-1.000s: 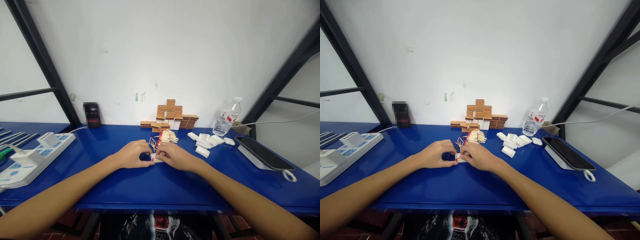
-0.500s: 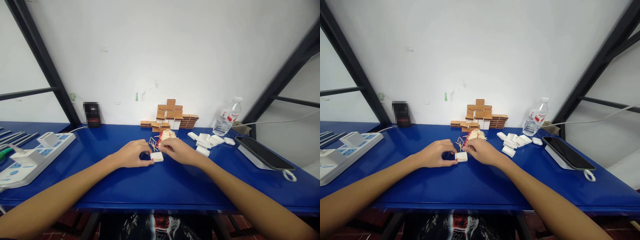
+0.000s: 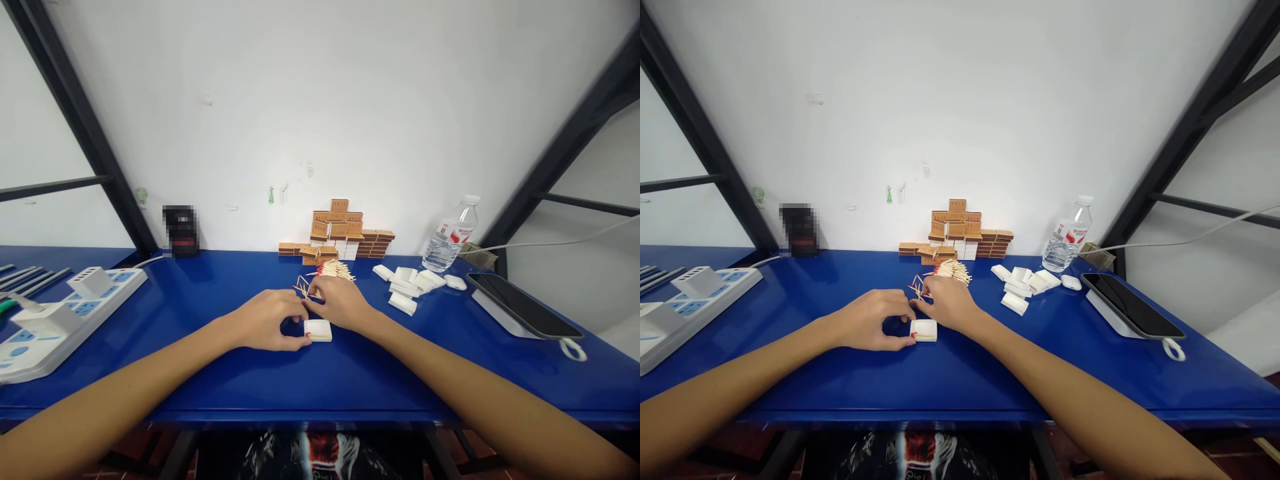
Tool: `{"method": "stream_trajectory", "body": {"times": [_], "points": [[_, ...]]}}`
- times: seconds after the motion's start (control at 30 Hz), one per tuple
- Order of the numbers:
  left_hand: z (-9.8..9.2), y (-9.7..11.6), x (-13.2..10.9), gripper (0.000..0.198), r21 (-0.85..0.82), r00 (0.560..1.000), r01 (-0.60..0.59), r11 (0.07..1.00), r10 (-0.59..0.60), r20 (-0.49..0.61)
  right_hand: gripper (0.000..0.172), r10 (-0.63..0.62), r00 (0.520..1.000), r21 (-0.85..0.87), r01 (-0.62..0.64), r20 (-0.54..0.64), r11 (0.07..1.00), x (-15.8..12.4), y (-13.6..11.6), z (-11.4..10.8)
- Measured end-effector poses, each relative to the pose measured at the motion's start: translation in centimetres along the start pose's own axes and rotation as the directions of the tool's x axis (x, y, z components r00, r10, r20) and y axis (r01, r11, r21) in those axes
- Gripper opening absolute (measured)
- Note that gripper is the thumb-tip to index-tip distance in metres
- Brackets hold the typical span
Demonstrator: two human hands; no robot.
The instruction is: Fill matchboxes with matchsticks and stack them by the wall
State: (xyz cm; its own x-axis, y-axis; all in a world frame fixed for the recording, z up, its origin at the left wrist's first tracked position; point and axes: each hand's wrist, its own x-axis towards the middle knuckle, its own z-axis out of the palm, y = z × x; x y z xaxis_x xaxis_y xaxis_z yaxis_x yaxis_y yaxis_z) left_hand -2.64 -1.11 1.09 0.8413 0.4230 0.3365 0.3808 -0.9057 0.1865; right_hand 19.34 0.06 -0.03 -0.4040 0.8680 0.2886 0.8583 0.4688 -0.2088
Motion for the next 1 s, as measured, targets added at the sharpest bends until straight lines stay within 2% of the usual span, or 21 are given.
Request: {"method": "stream_trajectory", "body": {"times": [0.13,0.33,0.57,0.77,0.87,1.0], "points": [[0.0,-0.5,-0.1,0.021,-0.037,1.000,0.018,0.999,-0.018,0.000,0.022,-0.015,1.000,-0.040,0.016,0.028,0.999,0.2,0.1,0.4],[-0.2,-0.6,-0.1,0.021,-0.027,0.999,0.046,0.999,-0.046,0.008,0.014,-0.056,0.993,0.022,0.054,0.100,0.998,0.0,1.0,-0.1],[-1.3,-1.2,-0.2,0.023,0.052,0.995,0.100,0.994,-0.101,0.012,0.011,-0.097,0.974,0.090,0.080,0.204,0.993,-1.1,2.3,-2.2],[-1.4,-1.7,-0.4,0.025,0.060,0.990,0.127,0.990,-0.130,0.047,0.010,-0.069,0.952,0.066,0.051,0.297,0.996,-1.8,3.0,-3.6],[-1.3,-1.6,-0.3,0.024,0.050,0.989,0.134,0.990,-0.137,0.049,0.011,-0.082,0.954,0.050,0.070,0.288,0.996,-1.7,3.1,-3.4],[-1.3,-1.7,-0.2,0.024,0.038,0.991,0.124,0.992,-0.126,0.046,0.011,-0.045,0.978,0.013,0.043,0.202,0.999,-1.5,2.4,-2.9]]}}
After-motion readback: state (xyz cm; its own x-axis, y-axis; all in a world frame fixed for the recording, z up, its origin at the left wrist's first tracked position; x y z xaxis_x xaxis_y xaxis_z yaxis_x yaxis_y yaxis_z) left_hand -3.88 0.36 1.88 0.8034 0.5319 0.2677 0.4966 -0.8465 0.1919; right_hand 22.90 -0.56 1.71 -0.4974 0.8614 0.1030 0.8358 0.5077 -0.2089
